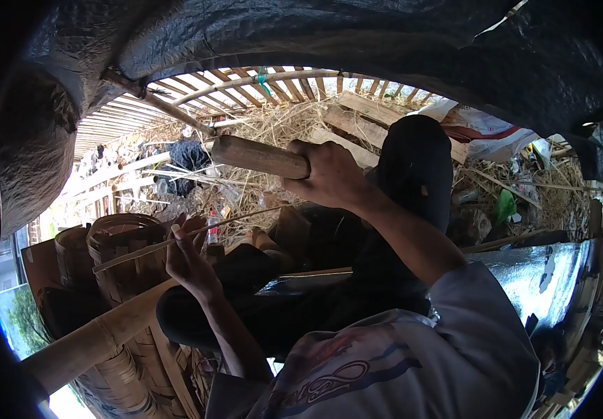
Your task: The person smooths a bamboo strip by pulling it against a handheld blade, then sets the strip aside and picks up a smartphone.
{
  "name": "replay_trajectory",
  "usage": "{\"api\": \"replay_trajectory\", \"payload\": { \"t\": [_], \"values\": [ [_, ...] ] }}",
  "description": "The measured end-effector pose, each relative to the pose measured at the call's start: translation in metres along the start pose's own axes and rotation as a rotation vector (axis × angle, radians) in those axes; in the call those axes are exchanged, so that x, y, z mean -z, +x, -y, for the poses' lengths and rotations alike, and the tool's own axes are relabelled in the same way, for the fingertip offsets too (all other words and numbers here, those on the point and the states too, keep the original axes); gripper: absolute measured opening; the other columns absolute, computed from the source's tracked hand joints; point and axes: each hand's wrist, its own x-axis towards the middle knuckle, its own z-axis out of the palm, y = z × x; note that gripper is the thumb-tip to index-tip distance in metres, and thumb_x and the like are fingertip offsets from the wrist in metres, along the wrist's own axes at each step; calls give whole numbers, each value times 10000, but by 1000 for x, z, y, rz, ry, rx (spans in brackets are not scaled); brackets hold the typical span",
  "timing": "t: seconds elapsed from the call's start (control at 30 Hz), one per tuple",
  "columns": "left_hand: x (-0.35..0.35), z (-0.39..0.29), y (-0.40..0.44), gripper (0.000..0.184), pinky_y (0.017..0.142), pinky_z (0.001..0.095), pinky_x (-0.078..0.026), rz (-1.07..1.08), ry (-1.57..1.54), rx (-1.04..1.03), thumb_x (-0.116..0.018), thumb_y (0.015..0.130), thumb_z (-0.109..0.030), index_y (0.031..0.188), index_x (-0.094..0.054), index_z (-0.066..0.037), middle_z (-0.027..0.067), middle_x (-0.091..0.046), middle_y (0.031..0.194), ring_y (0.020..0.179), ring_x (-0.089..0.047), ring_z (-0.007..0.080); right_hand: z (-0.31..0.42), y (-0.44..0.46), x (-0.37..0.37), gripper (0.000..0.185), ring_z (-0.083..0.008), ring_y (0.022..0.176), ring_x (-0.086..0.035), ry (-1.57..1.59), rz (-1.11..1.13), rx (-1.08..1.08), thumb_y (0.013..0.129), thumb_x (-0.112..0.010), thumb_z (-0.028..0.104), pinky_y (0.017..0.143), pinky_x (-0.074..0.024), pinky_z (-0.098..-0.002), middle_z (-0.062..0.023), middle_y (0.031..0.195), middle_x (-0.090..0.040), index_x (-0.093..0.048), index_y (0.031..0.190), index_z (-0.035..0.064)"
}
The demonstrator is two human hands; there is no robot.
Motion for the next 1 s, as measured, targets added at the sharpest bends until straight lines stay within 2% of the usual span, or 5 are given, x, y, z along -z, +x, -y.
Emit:
{"api": "replay_trajectory", "payload": {
  "t": [0.3, 0.37, 0.47, 0.67, 1.0],
  "values": [
    [89, -101, 57, 346, 496, 255, -445, 173, -623, -584, -321, 985, -312, 1008, -459, 5, 26, -436, 641, 568, -439, 117, 9, 1, 4, 278, -257, 650, -622, 23, 35, -102, 732, -685, 277, 629, -489, -372, -118, 672, -612, -582, 838, 42],
    [74, -173, 62, 234, 457, 238, -323, -531, -316, -616, -385, 971, -228, 920, -447, -8, 11, -346, 624, 565, -358, 110, 10, 0, 3, 278, -254, 652, -625, 33, 5, -63, 734, -682, 282, 625, -492, -371, -119, 689, -620, -589, 853, 48],
    [173, -216, 97, 175, 476, 238, -279, 267, -561, -639, -426, 946, -168, 890, -441, -3, 17, -304, 637, 572, -306, 114, 16, 0, 8, 275, -255, 642, -625, 35, 23, -103, 745, -674, 293, 620, -493, -365, -115, 708, -625, -597, 867, 59],
    [103, -204, 79, 240, 432, 223, -260, -184, -432, -650, -411, 959, -232, 903, -445, -1, 42, -340, 719, 550, -269, 117, 19, -4, 17, 280, -237, 639, -630, 69, 10, -104, 757, -672, 282, 613, -489, -344, -109, 711, -624, -602, 897, 50],
    [139, -163, 87, 283, 387, 202, -242, 135, -720, -525, -374, 971, -296, 913, -462, -33, 35, -354, 644, 511, -259, 106, -5, -12, 18, 297, -200, 622, -630, 249, -127, -140, 764, -681, 247, 610, -490, -334, -125, 704, -622, -589, 921, 13]
  ]
}}
